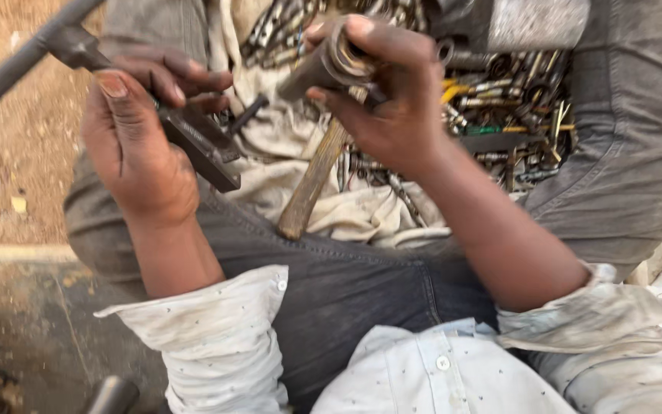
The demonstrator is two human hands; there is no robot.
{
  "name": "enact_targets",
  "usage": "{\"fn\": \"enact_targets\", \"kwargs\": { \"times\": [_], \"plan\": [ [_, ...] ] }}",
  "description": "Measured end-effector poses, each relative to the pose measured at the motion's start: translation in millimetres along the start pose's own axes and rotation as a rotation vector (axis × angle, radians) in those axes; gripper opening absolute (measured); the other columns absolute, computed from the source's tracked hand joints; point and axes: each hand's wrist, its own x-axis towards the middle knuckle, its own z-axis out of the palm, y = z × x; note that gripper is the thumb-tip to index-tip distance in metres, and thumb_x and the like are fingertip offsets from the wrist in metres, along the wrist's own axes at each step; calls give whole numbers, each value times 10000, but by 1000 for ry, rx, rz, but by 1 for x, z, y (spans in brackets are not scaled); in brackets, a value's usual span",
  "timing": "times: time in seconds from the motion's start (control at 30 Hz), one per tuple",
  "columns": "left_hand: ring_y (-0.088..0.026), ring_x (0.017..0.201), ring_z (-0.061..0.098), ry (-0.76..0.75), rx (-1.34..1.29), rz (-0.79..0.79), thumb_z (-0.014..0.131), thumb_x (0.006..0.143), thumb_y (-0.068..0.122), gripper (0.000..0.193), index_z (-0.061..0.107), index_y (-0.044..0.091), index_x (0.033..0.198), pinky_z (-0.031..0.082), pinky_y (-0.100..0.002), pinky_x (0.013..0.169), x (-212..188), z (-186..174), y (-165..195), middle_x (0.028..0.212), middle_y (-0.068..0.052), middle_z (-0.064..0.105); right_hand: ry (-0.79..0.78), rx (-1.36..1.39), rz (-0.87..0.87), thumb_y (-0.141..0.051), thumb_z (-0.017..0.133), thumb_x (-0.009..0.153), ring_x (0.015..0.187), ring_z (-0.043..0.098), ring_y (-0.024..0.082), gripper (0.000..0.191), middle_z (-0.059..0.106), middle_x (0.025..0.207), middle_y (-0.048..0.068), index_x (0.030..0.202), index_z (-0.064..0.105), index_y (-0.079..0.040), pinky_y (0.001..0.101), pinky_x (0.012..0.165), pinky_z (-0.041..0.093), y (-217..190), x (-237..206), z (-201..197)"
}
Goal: The person sits on the ground with a pile of scrap metal parts on a cloth across their lap. They use a hammer to drive shafts and bearings out of pulley-like metal hubs, fit parts together by hand, and sort the disassembled pieces back onto the cloth.
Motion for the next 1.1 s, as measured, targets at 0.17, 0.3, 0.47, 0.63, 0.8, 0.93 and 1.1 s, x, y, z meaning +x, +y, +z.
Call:
{"fn": "enact_targets", "kwargs": {
  "times": [0.17, 0.3, 0.47, 0.63, 0.8, 0.93, 1.1],
  "plan": [
    [-156, 780, 660, -74, 244, -91, 497, 1165, 420, 412, 574, 16, 1195, 552, -302, 655, -12, 19, 25, 954, -78, 680, -93, -261, -21, -13, 893, 943, 1211, 703, 278, 650, 658, 1316, 113, 1419, 485, -182, 387, 994, 619, 11, -20, -2],
    [-240, 598, 547, -209, 645, -215, 522, 1109, 362, 377, 661, 13, 1086, 424, -344, 526, -22, 41, 43, 731, -89, 613, -100, -136, -3, -38, 890, 935, 1244, 697, 266, 622, 665, 1325, 113, 1409, 502, -151, 354, 1023, 600, 27, -36, 3],
    [-402, 662, 627, -349, 1166, -94, 555, 1097, 325, 312, 642, 38, 1009, 466, -505, 584, -29, 70, 62, 728, -181, 636, -160, -30, 191, -17, 832, 961, 1250, 701, 269, 549, 678, 1318, 122, 1406, 525, -110, 376, 1091, 597, 20, -47, 2],
    [-459, 719, 654, -309, 1392, -229, 523, 1066, 370, 344, 636, 63, 960, 469, -572, 584, -33, 92, 76, 766, -195, 686, -166, -72, 238, -68, 854, 899, 1116, 724, 248, 500, 687, 1224, 145, 1302, 560, -25, 365, 954, 603, 5, -45, 2],
    [-489, 780, 635, -320, 1358, -301, 496, 1079, 375, 370, 638, 55, 961, 473, -595, 648, -34, 106, 84, 786, -240, 677, -181, 2, 270, -53, 857, 872, 1097, 742, 228, 442, 719, 1151, 127, 1225, 593, -23, 367, 977, 609, -4, -37, -7],
    [-474, 776, 659, -350, 1340, -383, 484, 1057, 386, 356, 657, 82, 993, 497, -588, 662, -36, 113, 87, 790, -233, 689, -245, 26, 334, -42, 849, 876, 1087, 754, 207, 394, 736, 1112, 102, 1183, 602, -34, 355, 965, 617, -9, -31, -13],
    [-480, 786, 664, -341, 1432, -373, 498, 1054, 388, 350, 662, 86, 989, 500, -599, 660, -39, 116, 87, 805, -222, 702, -223, 57, 347, -24, 843, 876, 1098, 744, 197, 389, 725, 1113, 97, 1168, 586, -29, 354, 986, 613, -12, -29, -12]
  ]
}}
